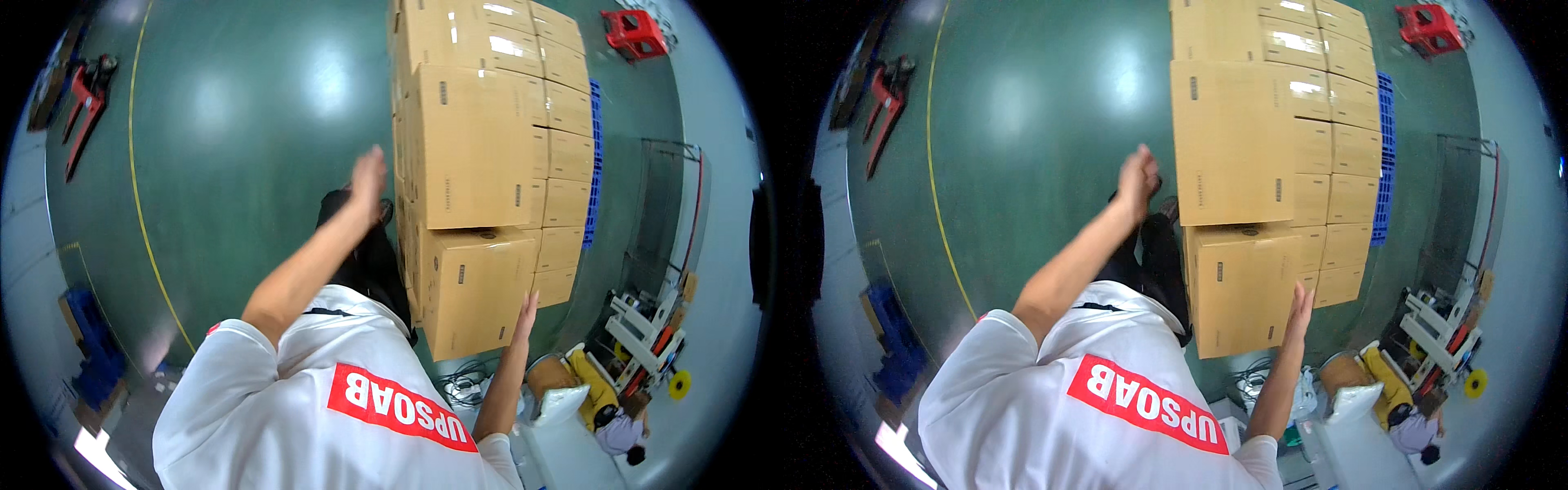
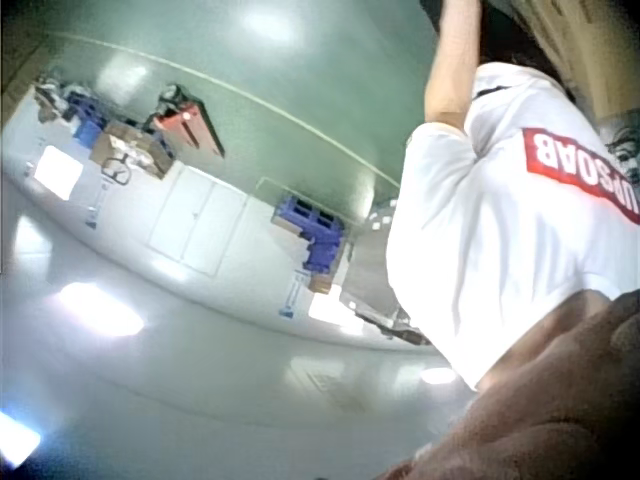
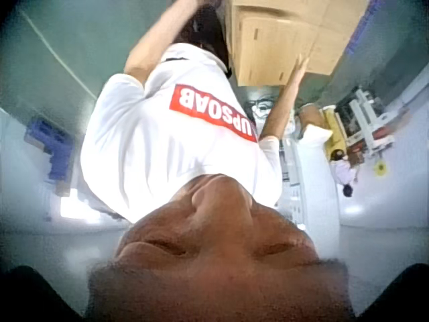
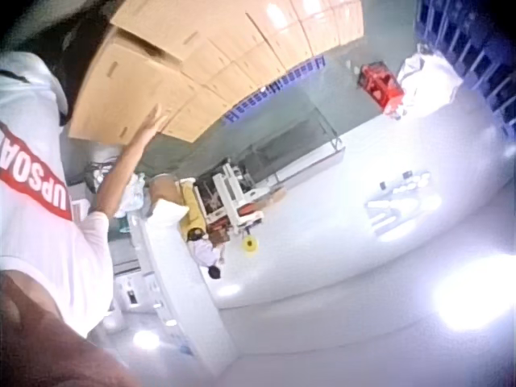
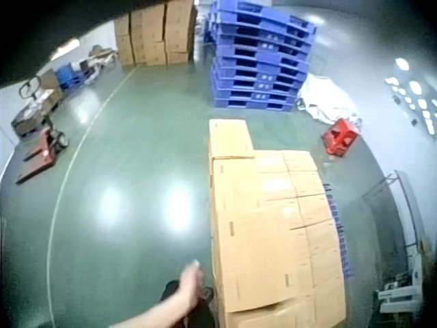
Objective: The person stacks cardboard boxes onto a blue pallet in a warehouse. They then move to a conveyor belt area, pick up boxes, and place them onto a metal table, stacking them in pairs.
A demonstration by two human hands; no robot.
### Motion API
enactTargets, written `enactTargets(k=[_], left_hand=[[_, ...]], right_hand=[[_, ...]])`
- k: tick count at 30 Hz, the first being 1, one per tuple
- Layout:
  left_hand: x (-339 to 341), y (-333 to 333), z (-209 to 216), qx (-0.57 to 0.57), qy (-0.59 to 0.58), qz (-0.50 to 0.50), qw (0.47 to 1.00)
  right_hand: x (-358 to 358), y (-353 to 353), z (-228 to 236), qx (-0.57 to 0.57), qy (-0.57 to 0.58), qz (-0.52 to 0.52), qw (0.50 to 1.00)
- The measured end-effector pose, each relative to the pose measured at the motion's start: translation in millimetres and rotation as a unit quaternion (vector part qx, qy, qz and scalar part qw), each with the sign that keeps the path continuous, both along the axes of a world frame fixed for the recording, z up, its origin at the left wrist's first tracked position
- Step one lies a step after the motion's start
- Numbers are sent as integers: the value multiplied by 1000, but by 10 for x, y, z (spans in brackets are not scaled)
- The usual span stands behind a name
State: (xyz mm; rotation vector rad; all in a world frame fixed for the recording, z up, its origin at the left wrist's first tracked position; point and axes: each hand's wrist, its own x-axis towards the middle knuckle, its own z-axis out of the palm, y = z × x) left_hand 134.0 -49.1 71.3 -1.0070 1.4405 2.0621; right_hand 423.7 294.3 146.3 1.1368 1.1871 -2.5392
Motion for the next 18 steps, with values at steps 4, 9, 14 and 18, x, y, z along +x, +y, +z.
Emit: enactTargets(k=[4, 9, 14, 18], left_hand=[[-1236, -180, 774, -32, 251, -63, 965], [-2130, -40, 1187, 3, 319, -347, 882], [-2408, 201, 1311, 119, 181, -600, 770], [-2471, 412, 1301, 78, 174, -651, 735]], right_hand=[[448, -659, 470, -7, 11, -167, 986], [331, -1709, 770, -77, 98, -283, 951], [51, -2093, 652, 8, 47, -316, 948], [-60, -2135, 678, 31, 35, -357, 933]])
